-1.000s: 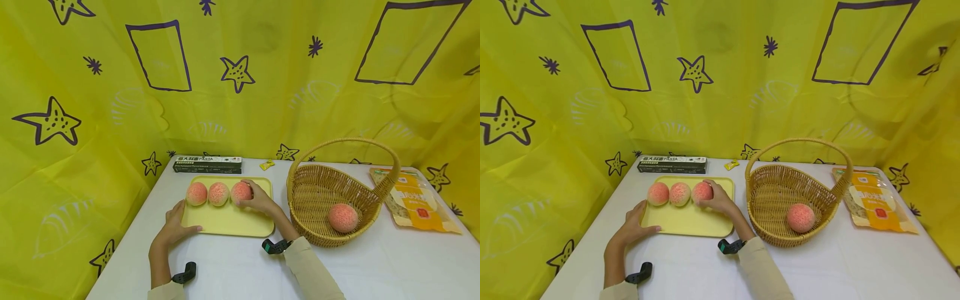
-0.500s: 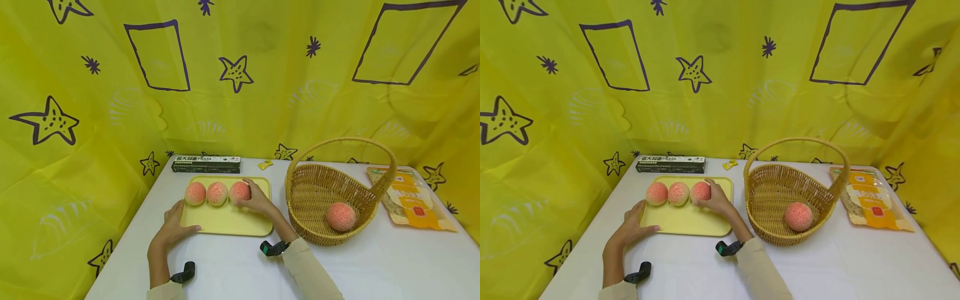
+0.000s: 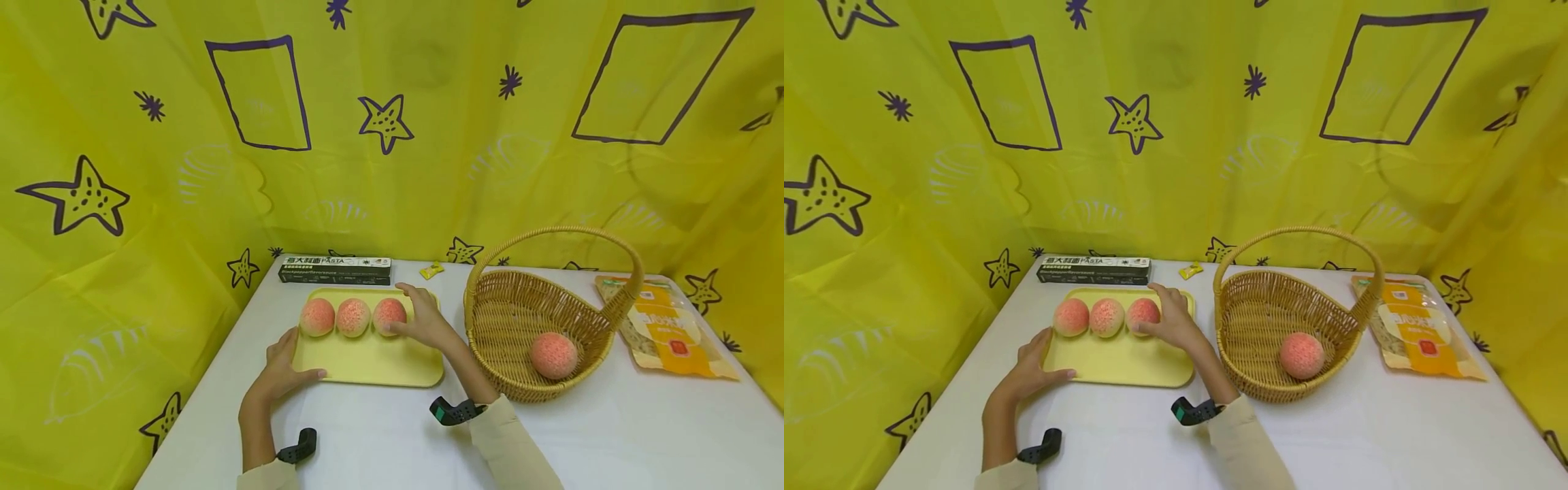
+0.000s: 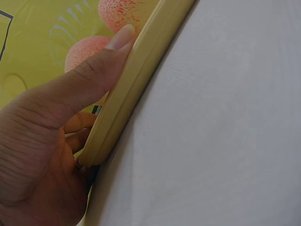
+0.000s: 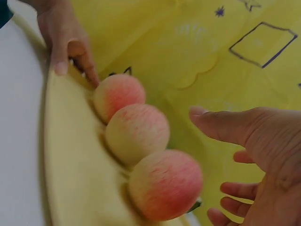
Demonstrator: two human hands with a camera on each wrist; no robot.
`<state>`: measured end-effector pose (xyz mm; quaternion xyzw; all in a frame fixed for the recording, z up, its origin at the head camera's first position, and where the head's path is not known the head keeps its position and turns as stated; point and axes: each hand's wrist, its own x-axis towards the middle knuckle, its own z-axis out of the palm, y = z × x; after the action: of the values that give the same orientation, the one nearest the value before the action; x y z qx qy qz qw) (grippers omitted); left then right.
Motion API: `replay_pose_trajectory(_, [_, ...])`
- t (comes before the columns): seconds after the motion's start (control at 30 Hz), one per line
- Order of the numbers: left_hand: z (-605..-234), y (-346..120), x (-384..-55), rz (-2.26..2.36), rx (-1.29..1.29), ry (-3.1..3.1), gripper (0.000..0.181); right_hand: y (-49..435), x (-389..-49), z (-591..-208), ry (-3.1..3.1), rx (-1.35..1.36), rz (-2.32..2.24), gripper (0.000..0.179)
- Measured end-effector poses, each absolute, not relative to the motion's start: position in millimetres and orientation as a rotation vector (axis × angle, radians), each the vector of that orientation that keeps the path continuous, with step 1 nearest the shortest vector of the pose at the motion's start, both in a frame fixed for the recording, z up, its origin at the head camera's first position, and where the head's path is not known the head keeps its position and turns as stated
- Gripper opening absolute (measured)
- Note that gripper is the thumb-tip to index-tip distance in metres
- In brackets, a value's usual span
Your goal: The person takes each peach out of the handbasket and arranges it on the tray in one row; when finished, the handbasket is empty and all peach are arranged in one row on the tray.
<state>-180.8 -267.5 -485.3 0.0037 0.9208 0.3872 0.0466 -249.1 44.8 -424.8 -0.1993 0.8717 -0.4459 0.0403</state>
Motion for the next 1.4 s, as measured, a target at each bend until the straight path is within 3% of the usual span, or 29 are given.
replay_pose_trajectory(0.27, [-485.6, -267.5, -180.1, 1.19, 0.0, 2.804, 0.117, 61.9, -233.2, -388.1, 2.51, -0.896, -1.325, 0.067])
replay_pose_trajectory(0.7, [-482.5, -266.7, -178.5, 1.18, -0.023, 2.797, 0.118, 117.2, -224.0, -340.8, 2.194, -1.209, -1.184, 0.061])
replay_pose_trajectory(1.13, [-483.2, -266.3, -178.4, 1.176, -0.037, 2.8, 0.117, 186.6, -236.8, -346.5, 2.07, -1.36, -1.127, 0.055])
replay_pose_trajectory(1.4, [-485.3, -266.3, -179.4, 1.196, -0.041, 2.796, 0.118, 226.6, -244.0, -354.2, 2.098, -1.264, -1.12, 0.049])
